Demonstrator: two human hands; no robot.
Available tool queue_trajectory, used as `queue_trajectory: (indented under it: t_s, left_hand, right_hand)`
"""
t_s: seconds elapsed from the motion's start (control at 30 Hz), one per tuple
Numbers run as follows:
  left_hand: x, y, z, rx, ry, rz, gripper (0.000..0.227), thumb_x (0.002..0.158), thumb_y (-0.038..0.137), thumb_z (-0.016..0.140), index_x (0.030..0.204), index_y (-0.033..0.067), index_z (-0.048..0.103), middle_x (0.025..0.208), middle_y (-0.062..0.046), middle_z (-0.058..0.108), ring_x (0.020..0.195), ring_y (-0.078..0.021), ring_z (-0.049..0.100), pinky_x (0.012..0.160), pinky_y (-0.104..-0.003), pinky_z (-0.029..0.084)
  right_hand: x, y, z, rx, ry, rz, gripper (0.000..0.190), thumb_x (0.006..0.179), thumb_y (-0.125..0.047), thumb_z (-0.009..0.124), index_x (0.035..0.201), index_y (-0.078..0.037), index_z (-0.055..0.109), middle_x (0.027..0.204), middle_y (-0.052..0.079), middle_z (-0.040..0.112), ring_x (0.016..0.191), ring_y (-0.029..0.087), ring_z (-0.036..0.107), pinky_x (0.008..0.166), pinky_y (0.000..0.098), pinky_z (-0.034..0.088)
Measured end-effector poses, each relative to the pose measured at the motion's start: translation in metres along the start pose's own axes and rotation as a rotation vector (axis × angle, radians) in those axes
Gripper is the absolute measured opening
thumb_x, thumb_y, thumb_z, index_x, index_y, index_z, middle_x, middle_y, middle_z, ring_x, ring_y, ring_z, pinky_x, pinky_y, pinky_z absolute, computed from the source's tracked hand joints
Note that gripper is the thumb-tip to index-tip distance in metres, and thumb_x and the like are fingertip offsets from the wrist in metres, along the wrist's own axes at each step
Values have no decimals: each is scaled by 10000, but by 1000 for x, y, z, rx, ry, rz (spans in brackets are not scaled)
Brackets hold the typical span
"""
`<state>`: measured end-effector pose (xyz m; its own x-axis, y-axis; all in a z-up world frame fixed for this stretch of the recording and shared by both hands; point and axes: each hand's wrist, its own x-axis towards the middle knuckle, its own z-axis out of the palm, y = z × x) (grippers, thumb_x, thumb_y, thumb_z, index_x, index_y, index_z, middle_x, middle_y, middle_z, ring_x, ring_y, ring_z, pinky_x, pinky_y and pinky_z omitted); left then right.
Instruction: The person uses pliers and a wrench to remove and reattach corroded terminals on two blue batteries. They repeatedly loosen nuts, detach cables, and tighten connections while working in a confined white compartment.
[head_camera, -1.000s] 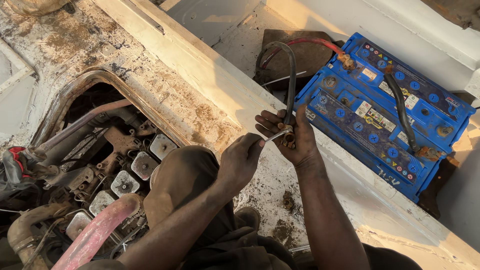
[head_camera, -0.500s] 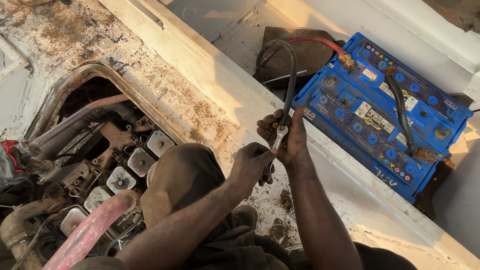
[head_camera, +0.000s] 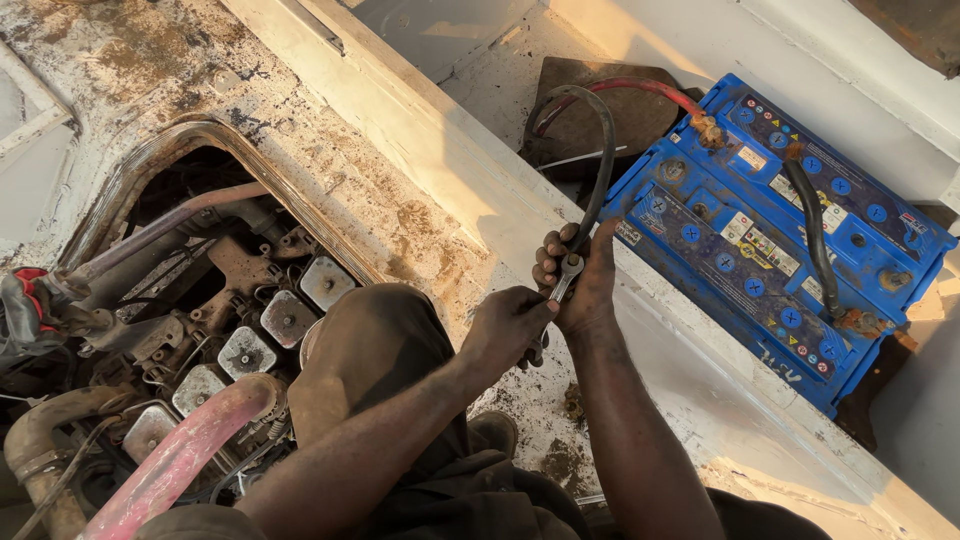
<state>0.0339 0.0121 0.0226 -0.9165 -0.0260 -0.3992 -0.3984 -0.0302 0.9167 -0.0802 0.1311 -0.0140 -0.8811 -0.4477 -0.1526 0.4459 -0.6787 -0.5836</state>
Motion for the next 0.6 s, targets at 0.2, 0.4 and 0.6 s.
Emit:
queue_trajectory:
  t_s: [0.2,0.4,0.6]
  left_hand:
    - [7,5,-4,-238,-186,283,362,1002,186,695,1189,-109,597,963,-106,664,855,-132,631,720,-289,549]
    - [15,39,-24,-351,77,491,683,869,55,723,1429,3,334,1015,-130,647,908,-190,682,759,-342,614]
    - [22,46,-22,-707,385,392,609,875,6,672,1373,38,322,1007,-148,620,870,-256,731,744,-418,681]
  right_hand:
    - [5,-3,-8,3,41,2,673,946,-745,491,911,-90,639,804,64,621,713,193,629,587,302,549]
    - [6,-4,-13,14,28,4,650,953,-725,554,911,-92,694,890,120,729,787,253,698,710,371,587]
    - [-1,-2,3,39,45,-8,634,956,-698,515,852,-100,699,909,129,747,973,312,730,923,436,584]
